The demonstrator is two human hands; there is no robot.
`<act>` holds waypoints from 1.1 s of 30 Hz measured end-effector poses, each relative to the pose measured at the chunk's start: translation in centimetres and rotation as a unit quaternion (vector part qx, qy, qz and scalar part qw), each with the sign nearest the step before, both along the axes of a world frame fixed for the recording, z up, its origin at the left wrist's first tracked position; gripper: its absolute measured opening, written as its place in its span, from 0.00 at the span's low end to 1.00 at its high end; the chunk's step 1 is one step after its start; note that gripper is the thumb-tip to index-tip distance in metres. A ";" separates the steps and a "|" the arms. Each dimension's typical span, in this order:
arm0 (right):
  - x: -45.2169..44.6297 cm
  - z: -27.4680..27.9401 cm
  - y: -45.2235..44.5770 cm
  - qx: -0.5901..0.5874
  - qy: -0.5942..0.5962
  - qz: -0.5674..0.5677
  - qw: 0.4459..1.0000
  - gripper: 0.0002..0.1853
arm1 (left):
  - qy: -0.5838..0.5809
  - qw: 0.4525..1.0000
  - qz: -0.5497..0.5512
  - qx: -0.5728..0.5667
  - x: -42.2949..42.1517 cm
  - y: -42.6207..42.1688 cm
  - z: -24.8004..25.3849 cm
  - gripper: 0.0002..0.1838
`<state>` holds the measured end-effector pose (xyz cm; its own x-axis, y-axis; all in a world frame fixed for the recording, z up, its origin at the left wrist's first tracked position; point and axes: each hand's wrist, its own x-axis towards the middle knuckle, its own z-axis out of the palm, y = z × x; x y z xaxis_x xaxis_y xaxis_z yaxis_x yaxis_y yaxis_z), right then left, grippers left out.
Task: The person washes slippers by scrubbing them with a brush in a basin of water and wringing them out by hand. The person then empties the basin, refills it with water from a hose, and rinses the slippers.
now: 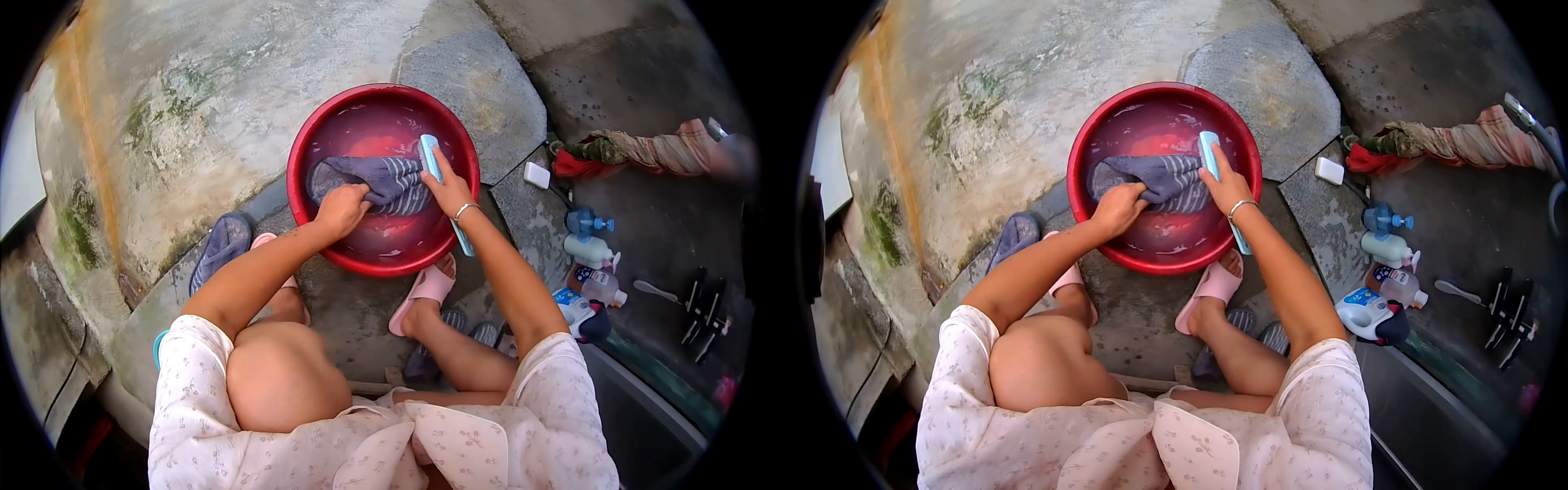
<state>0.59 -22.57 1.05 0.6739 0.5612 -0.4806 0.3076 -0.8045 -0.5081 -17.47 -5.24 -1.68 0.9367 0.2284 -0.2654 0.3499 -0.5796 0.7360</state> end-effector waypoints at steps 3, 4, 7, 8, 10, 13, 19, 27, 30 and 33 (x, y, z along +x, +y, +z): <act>-1.4 3.5 1.5 0.037 0.005 -0.008 0.999 0.35 | 0.028 0.995 0.075 -0.062 1.3 0.7 0.5 0.15; -2.5 5.7 2.7 0.023 0.051 -0.007 0.998 0.34 | 0.037 0.989 0.117 -0.088 1.6 0.6 0.4 0.16; -6.7 7.8 4.6 0.027 0.045 0.124 0.991 0.31 | 0.065 0.979 0.166 -0.102 2.2 0.2 -0.2 0.16; -8.4 7.2 4.8 0.033 0.013 0.150 0.988 0.31 | 0.055 0.941 0.241 -0.231 2.2 -0.1 -0.7 0.15; -9.5 6.2 5.1 0.012 -0.037 0.183 0.982 0.31 | 0.039 0.854 0.328 -0.402 2.3 0.1 -1.5 0.13; -5.2 4.5 4.2 -0.114 -0.096 0.211 0.966 0.30 | -0.011 0.814 0.359 -0.457 2.2 0.4 -3.4 0.15; -0.4 1.7 2.7 -0.205 -0.122 0.154 0.959 0.29 | -0.018 0.843 0.360 -0.399 2.1 -1.0 -2.7 0.19; -7.6 5.4 4.3 -0.047 -0.029 0.180 0.982 0.29 | 0.018 0.741 0.446 -0.502 2.5 0.0 -2.3 0.16; -4.8 4.4 3.6 -0.114 -0.093 0.210 0.967 0.29 | 0.028 0.696 0.457 -0.554 2.1 -0.8 -0.7 0.17; -1.1 1.7 3.5 -0.156 -0.151 0.172 0.961 0.29 | 0.034 0.694 0.454 -0.557 2.3 -1.2 -1.7 0.18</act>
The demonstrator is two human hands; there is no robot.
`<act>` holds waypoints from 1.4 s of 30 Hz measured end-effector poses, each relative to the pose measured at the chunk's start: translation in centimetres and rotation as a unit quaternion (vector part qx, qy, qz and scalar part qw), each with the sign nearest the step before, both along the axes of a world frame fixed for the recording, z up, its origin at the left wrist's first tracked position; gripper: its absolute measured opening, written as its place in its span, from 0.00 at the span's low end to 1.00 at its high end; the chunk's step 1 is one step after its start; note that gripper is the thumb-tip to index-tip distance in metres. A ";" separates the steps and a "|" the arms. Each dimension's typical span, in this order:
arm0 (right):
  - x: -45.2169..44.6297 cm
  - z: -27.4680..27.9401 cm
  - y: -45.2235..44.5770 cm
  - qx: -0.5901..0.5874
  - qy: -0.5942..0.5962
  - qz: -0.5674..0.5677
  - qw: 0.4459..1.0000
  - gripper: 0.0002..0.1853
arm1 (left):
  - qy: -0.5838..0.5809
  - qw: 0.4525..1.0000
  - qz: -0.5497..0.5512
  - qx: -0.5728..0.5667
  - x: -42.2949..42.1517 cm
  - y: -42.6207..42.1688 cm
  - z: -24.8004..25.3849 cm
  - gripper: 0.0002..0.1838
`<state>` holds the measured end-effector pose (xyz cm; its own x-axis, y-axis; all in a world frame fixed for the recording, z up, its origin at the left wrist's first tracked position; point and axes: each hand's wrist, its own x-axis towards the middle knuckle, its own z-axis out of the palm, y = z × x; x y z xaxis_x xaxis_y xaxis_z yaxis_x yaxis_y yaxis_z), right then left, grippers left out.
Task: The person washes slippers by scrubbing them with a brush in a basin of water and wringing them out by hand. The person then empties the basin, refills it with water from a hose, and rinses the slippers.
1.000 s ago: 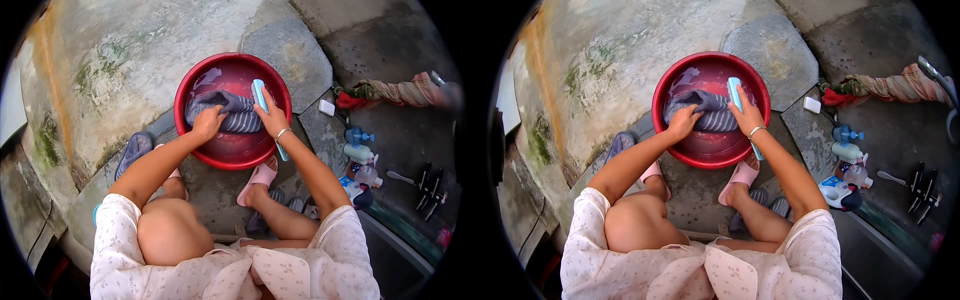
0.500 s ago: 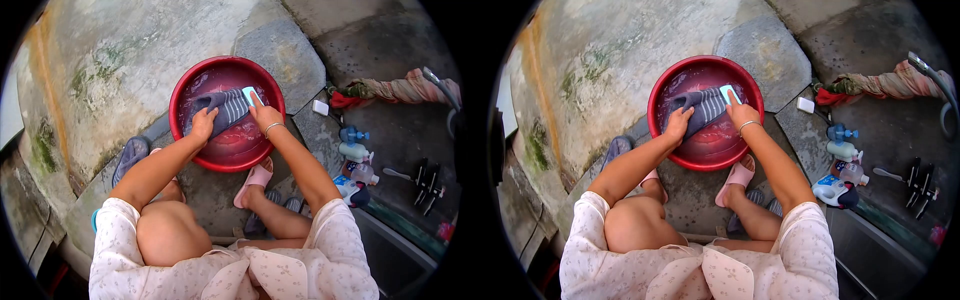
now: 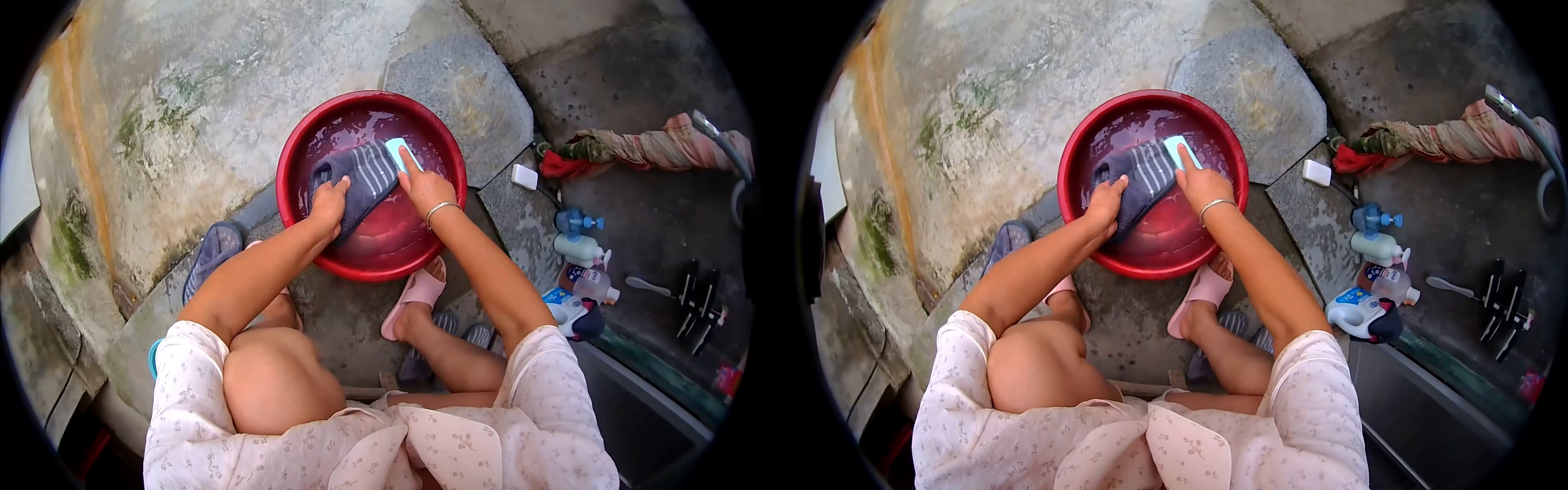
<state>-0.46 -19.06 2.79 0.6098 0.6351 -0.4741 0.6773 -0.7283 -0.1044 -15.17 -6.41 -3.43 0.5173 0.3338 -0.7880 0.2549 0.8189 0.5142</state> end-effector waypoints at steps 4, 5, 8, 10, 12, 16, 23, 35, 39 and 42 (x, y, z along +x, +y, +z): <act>0.5 -0.3 1.1 0.013 -0.006 -0.067 0.998 0.30 | 0.020 0.999 0.018 0.046 0.2 0.0 -2.8 0.19; -1.0 0.5 1.4 0.019 0.022 -0.063 0.998 0.30 | 0.024 0.998 0.028 0.046 0.0 -0.3 -4.0 0.19; -5.9 2.0 0.6 0.065 0.103 -0.055 0.991 0.31 | 0.055 0.996 0.065 0.004 0.5 -0.2 -0.2 0.21; -9.2 3.9 0.4 0.083 0.173 -0.086 0.978 0.31 | 0.086 0.993 0.085 0.011 0.8 -0.7 -3.3 0.23; -11.0 4.0 0.1 0.138 0.185 -0.079 0.970 0.31 | 0.103 0.987 0.089 -0.080 0.6 0.3 0.3 0.19; -9.5 3.0 -0.3 0.079 0.080 0.022 0.993 0.32 | 0.081 0.982 0.078 -0.153 -0.4 0.8 -1.2 0.18; -3.4 0.1 0.2 -0.032 -0.019 -0.078 0.996 0.30 | 0.065 0.990 -0.127 -0.017 -0.7 -0.8 0.1 0.16; -5.6 1.4 -1.8 0.117 0.151 -0.159 0.968 0.30 | -0.039 0.987 -0.064 -0.144 -1.5 0.8 3.5 0.43; -0.1 -0.1 0.3 0.110 0.078 -0.188 0.973 0.31 | 0.042 0.976 -0.053 -0.209 -0.5 2.9 -1.9 0.47; 2.2 -2.5 2.6 0.117 0.087 -0.196 0.970 0.32 | 0.031 0.977 -0.092 -0.190 -0.4 2.5 -0.9 0.30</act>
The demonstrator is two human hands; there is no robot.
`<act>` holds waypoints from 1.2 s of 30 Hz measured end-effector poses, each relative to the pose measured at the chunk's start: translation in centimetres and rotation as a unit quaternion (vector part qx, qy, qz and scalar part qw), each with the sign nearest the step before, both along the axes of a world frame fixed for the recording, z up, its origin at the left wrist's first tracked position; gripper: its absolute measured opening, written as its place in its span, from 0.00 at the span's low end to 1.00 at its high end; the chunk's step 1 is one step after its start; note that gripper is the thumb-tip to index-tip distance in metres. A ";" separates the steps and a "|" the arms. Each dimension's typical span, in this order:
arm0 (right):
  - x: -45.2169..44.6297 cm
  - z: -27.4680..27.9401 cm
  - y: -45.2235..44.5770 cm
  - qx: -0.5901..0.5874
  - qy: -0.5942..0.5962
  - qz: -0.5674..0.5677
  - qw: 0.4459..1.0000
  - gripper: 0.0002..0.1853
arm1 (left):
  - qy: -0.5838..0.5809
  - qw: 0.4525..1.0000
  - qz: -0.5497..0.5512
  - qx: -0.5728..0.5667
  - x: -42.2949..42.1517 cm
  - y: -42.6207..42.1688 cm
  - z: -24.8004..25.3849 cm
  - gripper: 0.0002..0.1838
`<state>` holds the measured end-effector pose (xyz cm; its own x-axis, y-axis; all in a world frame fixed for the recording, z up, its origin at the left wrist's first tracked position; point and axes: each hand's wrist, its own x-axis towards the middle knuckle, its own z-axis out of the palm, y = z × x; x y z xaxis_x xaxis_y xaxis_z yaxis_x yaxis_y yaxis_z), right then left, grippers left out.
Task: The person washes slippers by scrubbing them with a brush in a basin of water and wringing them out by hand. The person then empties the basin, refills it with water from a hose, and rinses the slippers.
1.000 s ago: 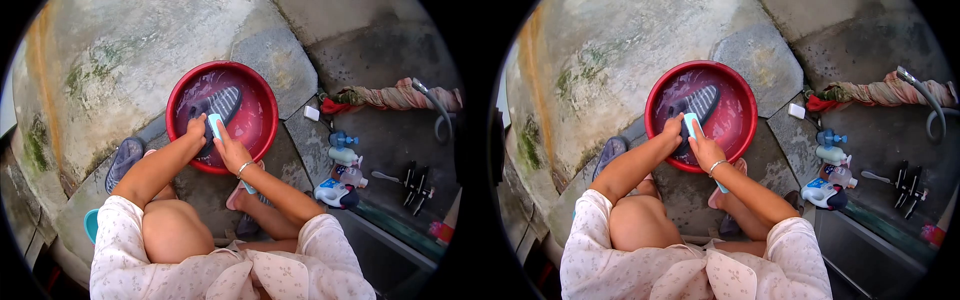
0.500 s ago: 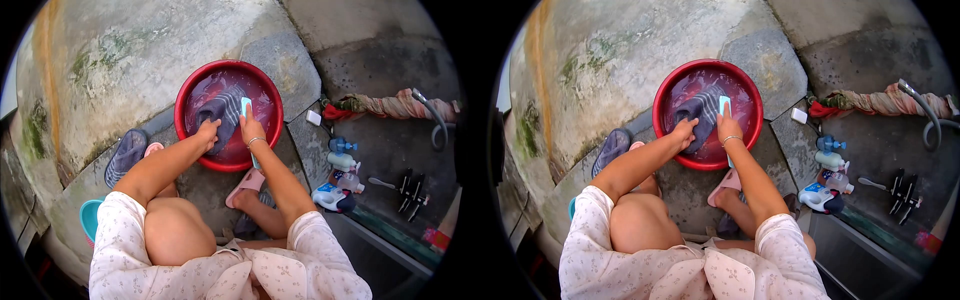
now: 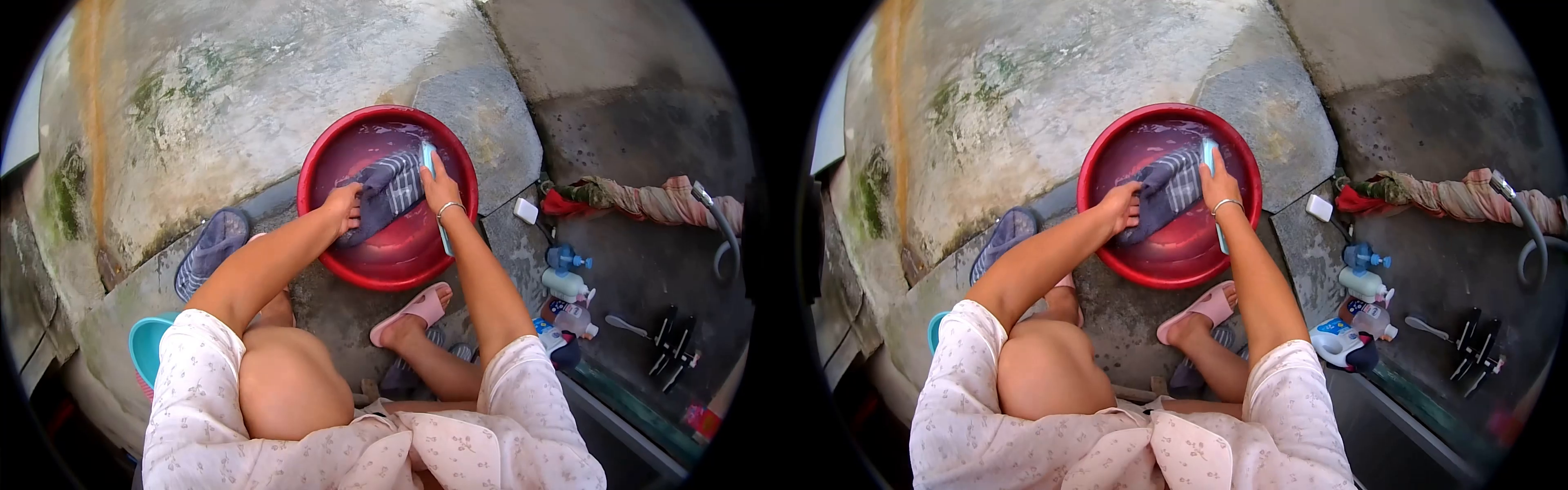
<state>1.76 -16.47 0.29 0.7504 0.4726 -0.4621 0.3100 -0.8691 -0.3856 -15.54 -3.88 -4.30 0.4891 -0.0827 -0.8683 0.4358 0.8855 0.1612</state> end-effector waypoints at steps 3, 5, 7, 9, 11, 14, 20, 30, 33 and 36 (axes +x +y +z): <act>-1.1 -0.2 2.3 -0.021 0.031 0.032 0.999 0.33 | 0.029 0.992 0.043 0.113 0.1 -2.3 -3.8 0.11; -1.7 -0.4 1.8 -0.014 0.050 0.051 0.997 0.32 | 0.010 0.979 -0.001 0.206 -0.4 -3.5 -2.6 0.10; -2.8 0.4 0.8 0.009 0.086 0.085 0.993 0.31 | -0.014 0.945 -0.047 0.322 -0.7 -4.4 -2.0 0.14; -3.4 2.4 -0.3 0.033 0.122 0.094 0.987 0.30 | -0.037 0.908 -0.096 0.406 -1.1 -4.2 -0.3 0.14; -2.8 3.4 -0.6 0.061 0.162 0.070 0.982 0.29 | -0.056 0.859 -0.145 0.487 -1.4 -3.8 0.5 0.15; -1.4 3.9 -0.1 0.032 0.057 0.016 0.998 0.29 | -0.152 0.771 -0.215 0.580 -1.3 -3.4 0.5 0.15; -7.4 5.5 2.2 0.026 0.140 0.157 0.977 0.30 | -0.220 0.707 -0.275 0.613 -1.9 -3.2 -1.6 0.13; -1.0 5.7 -1.5 -0.146 -0.054 0.178 0.972 0.32 | -0.168 0.702 -0.351 0.596 -2.2 -0.2 2.0 0.15; -2.0 4.2 -3.3 -0.108 -0.027 0.154 0.982 0.40 | -0.189 0.768 -0.181 0.585 -2.0 0.3 0.0 0.22; -4.9 2.6 -4.5 -0.014 0.106 0.062 0.992 0.50 | -0.157 0.881 -0.095 0.437 -1.5 0.7 1.5 0.24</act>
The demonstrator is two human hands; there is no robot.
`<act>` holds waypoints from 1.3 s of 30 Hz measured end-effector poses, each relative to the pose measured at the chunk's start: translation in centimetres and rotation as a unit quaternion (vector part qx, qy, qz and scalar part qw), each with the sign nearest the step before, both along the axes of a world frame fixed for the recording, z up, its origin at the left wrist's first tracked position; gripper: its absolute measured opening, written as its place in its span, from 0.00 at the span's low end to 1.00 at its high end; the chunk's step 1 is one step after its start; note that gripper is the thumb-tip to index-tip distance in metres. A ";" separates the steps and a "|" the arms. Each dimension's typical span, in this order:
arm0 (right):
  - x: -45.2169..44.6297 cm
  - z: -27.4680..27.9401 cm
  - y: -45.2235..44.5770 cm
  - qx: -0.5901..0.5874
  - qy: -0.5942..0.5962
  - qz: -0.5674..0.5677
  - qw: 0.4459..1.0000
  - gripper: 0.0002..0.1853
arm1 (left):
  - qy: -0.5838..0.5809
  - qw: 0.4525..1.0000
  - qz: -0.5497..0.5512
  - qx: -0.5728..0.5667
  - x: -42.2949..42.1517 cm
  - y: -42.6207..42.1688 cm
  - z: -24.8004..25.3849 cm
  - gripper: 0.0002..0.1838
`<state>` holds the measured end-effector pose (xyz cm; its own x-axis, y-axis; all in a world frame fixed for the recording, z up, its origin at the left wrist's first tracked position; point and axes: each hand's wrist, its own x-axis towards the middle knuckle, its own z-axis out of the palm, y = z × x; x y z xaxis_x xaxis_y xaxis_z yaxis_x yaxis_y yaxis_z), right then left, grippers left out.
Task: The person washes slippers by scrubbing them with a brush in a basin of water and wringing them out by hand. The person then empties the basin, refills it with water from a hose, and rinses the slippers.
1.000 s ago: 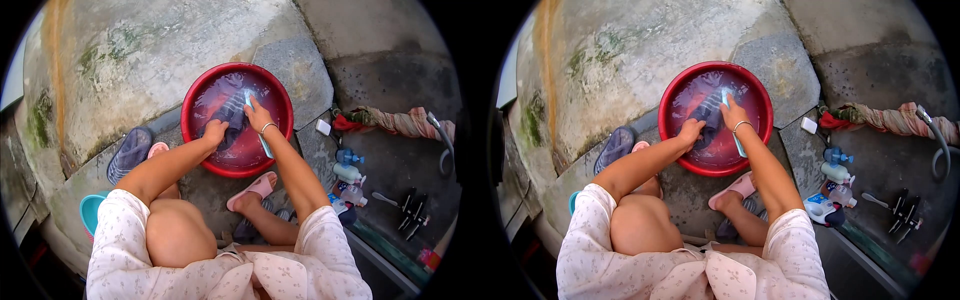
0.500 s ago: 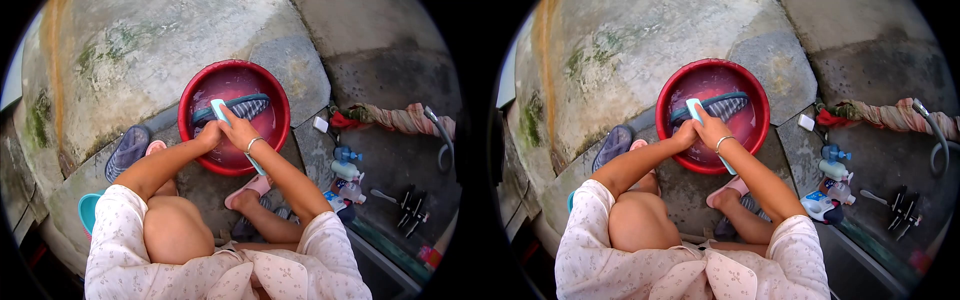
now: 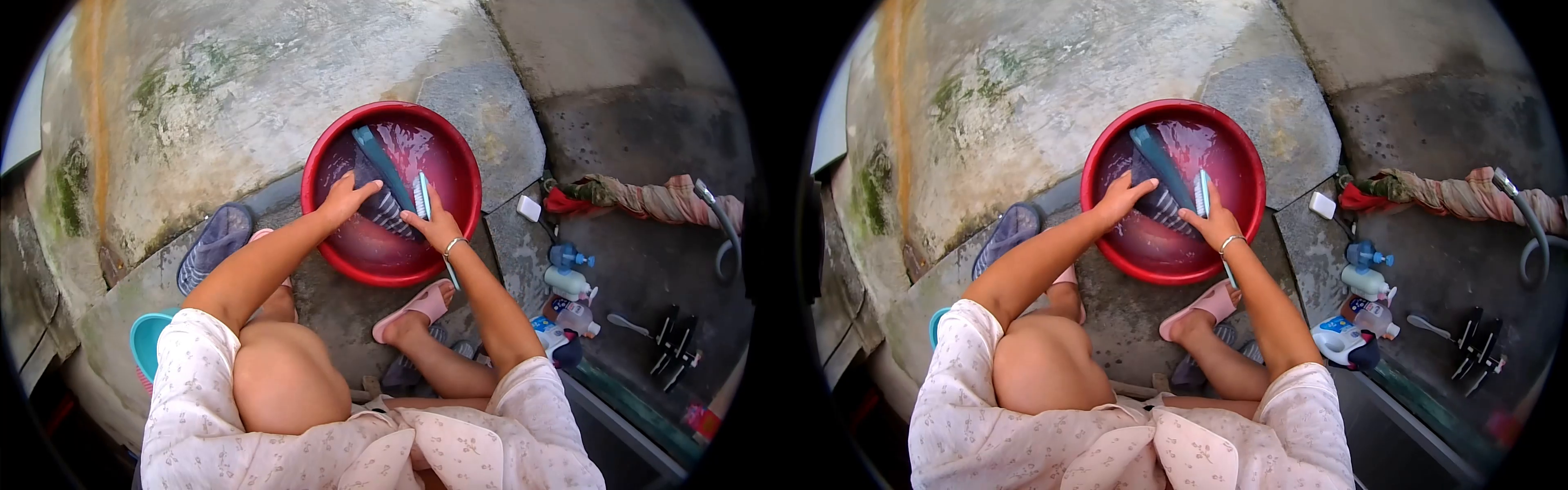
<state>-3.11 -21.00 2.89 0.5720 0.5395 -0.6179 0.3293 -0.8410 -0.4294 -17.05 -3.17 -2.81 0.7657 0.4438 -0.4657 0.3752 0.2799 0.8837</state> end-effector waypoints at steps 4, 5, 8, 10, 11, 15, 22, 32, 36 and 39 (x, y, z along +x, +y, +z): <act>-2.8 -0.1 0.7 0.109 0.052 -0.034 0.992 0.47 | -0.013 0.998 0.056 -0.035 1.2 1.3 -1.6 0.21; -2.6 1.4 1.3 0.063 0.129 -0.101 0.985 0.46 | -0.036 0.994 0.093 -0.034 1.7 1.0 -2.1 0.20; -1.6 -1.5 -0.2 0.042 0.180 -0.164 0.969 0.42 | -0.046 0.993 0.102 -0.028 3.0 0.8 -1.3 0.21; -1.8 -2.6 -0.8 0.119 -0.029 -0.057 0.991 0.38 | -0.038 0.993 0.086 -0.071 3.4 1.1 -3.3 0.22; -2.0 -1.3 -0.8 0.091 0.008 -0.085 0.992 0.32 | -0.010 0.993 0.090 -0.072 3.4 1.1 -4.4 0.22; -4.7 2.8 -0.6 0.097 -0.104 0.102 0.985 0.26 | 0.019 0.985 0.092 -0.144 2.7 1.0 -0.9 0.23; -1.7 -0.5 7.9 0.008 -0.210 0.111 0.971 0.28 | -0.061 0.982 0.020 -0.175 3.0 0.3 -3.7 0.16; -5.1 1.9 1.4 -0.030 -0.149 0.186 0.971 0.30 | 0.009 0.994 0.063 -0.083 3.7 -0.1 -5.7 0.17; -4.4 2.0 1.4 -0.024 -0.150 0.170 0.974 0.30 | 0.029 0.980 0.081 -0.180 4.1 -0.2 -2.2 0.20; -1.5 0.1 6.9 -0.009 -0.162 0.121 0.979 0.29 | -0.002 0.993 0.065 -0.100 4.0 -0.6 -7.7 0.20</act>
<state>-4.59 -14.10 3.00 0.5962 0.6739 -0.4363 0.6360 -0.7282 -0.2556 -13.08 -3.76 -10.54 0.7105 0.4371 -0.5515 0.3212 0.4959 0.8068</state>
